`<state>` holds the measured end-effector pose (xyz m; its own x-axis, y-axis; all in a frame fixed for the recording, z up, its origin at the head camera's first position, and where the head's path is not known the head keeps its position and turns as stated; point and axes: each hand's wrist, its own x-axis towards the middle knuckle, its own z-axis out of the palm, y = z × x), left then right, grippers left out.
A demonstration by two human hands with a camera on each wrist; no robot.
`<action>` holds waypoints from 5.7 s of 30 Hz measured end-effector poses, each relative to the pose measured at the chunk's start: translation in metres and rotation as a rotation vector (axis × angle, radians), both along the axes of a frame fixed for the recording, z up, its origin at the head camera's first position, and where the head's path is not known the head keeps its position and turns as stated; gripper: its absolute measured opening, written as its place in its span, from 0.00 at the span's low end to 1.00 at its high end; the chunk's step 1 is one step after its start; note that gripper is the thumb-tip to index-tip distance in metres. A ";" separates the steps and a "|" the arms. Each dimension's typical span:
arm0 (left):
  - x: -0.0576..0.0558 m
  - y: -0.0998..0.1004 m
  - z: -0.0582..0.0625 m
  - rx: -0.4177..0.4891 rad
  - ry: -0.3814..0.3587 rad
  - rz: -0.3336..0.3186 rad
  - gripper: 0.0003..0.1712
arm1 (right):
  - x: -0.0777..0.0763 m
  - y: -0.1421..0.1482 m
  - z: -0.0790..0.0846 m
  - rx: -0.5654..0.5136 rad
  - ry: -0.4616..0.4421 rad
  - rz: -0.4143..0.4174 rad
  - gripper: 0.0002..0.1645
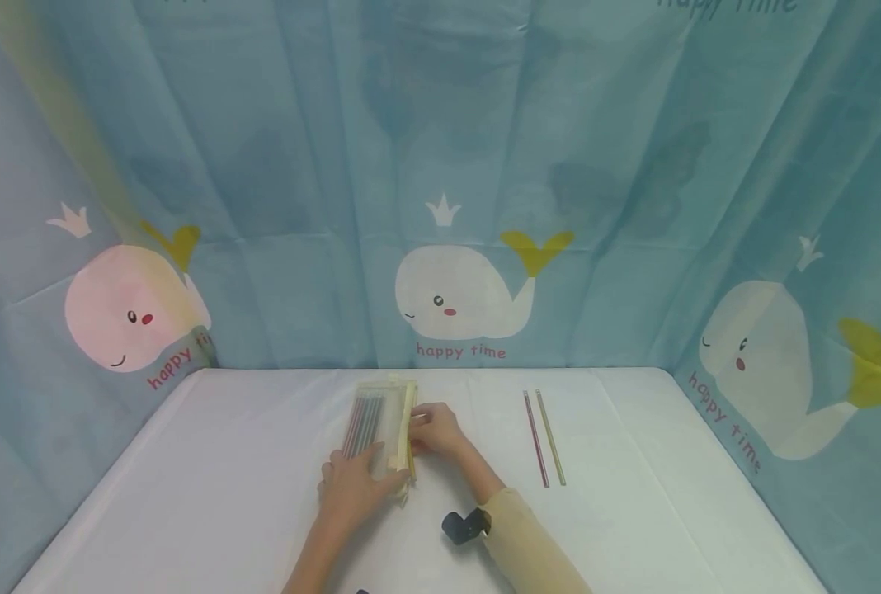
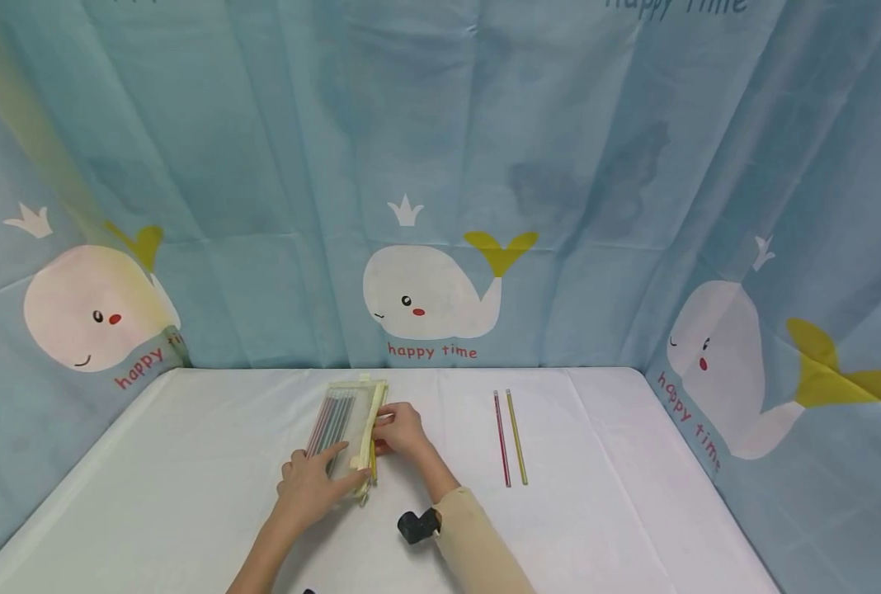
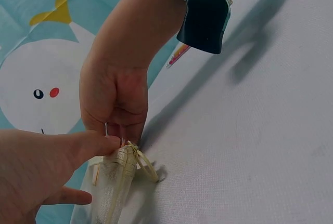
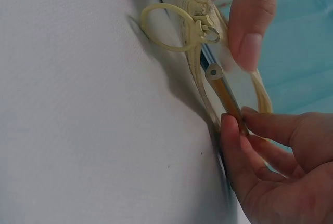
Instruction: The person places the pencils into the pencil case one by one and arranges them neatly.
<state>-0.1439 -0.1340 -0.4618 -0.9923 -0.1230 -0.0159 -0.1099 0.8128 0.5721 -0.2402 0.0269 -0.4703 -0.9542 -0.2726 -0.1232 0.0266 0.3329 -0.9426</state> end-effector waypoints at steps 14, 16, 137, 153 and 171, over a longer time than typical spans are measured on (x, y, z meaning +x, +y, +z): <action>0.002 0.001 0.001 -0.006 0.014 -0.006 0.46 | 0.001 -0.012 0.000 -0.019 0.052 -0.016 0.26; 0.001 0.001 0.001 -0.005 0.008 -0.006 0.47 | 0.001 -0.013 0.001 -0.018 0.062 -0.017 0.26; -0.004 -0.009 -0.002 -0.036 0.053 -0.165 0.40 | 0.024 0.153 0.004 0.393 0.134 -0.406 0.29; -0.004 -0.008 -0.002 -0.034 0.047 -0.164 0.43 | 0.022 0.152 0.000 0.467 0.213 -0.361 0.22; 0.000 -0.004 0.004 -0.033 0.021 -0.159 0.41 | 0.022 0.157 0.004 0.380 0.134 -0.368 0.25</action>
<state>-0.1443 -0.1378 -0.4582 -0.9994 0.0352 0.0067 0.0332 0.8375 0.5454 -0.2181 0.1838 -0.4659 -0.9924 0.1220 -0.0186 0.0932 0.6419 -0.7611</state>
